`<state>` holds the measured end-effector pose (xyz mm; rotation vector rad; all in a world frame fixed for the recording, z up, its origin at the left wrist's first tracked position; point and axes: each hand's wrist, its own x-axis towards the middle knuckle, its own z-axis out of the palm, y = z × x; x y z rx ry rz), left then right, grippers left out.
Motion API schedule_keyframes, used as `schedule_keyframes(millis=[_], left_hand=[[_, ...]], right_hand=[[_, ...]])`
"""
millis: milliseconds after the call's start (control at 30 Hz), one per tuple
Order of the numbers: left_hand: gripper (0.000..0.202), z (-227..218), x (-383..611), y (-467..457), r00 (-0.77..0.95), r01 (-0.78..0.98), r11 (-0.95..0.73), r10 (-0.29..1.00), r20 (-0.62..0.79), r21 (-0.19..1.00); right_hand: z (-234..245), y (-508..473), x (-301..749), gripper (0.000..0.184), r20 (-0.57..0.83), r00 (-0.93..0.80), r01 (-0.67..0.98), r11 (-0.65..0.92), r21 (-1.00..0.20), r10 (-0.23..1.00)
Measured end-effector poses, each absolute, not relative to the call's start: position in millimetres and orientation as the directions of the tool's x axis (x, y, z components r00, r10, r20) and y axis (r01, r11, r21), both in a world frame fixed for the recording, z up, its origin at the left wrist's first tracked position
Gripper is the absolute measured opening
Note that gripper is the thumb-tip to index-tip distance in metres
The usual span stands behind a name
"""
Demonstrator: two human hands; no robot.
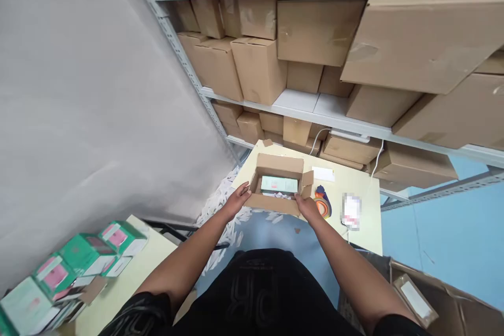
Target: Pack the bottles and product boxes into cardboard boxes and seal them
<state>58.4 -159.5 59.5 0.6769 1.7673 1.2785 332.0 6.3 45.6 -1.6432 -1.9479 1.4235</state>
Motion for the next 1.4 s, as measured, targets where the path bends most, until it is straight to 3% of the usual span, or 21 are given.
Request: schedule_keyframes(millis=[133,333,467,700,900,1000,1100,1167,1267,1400], left_hand=[[0.065,39,46,-127,-0.528,-0.046,0.401,0.768,-0.363,0.915],[0.062,20,12,-110,-0.413,-0.033,0.380,0.837,-0.359,0.924],[0.065,7,-14,-106,-0.303,-0.056,0.377,0.876,-0.376,0.924],[0.056,5,-60,-44,-0.263,-0.045,0.493,0.833,-0.486,0.869],[0.045,31,-63,31,-0.236,-0.058,0.381,0.893,-0.383,0.923],[0.040,43,-57,44,-0.188,-0.035,0.308,0.932,-0.309,0.951],[0.041,51,-54,35,-0.194,0.032,0.234,0.955,-0.224,0.972],[0.044,57,-55,19,-0.193,0.102,0.188,0.967,-0.166,0.977],[0.048,63,-57,-12,-0.144,0.228,0.123,0.985,-0.091,0.966],[0.047,66,-53,-45,-0.132,0.326,0.080,0.991,-0.039,0.942]], right_hand=[[40,18,335,0.061,-0.434,-0.359,0.689,-0.079,-0.720,0.826],[42,10,333,0.079,-0.130,-0.455,0.543,0.158,-0.825,0.881],[47,13,316,0.073,-0.079,-0.588,0.587,0.357,-0.727,0.805],[59,17,317,0.060,-0.075,-0.681,0.629,0.531,-0.568,0.728],[67,14,335,0.091,-0.138,-0.773,0.610,0.663,-0.434,0.620],[67,12,334,0.095,-0.135,-0.808,0.578,0.723,-0.378,0.574],[60,12,331,0.086,-0.057,-0.806,0.562,0.731,-0.387,0.589],[54,11,327,0.066,0.012,-0.773,0.563,0.695,-0.446,0.634],[44,7,317,0.037,0.077,-0.654,0.571,0.558,-0.602,0.752],[33,2,298,0.032,0.082,-0.370,0.590,0.302,-0.749,0.925]])
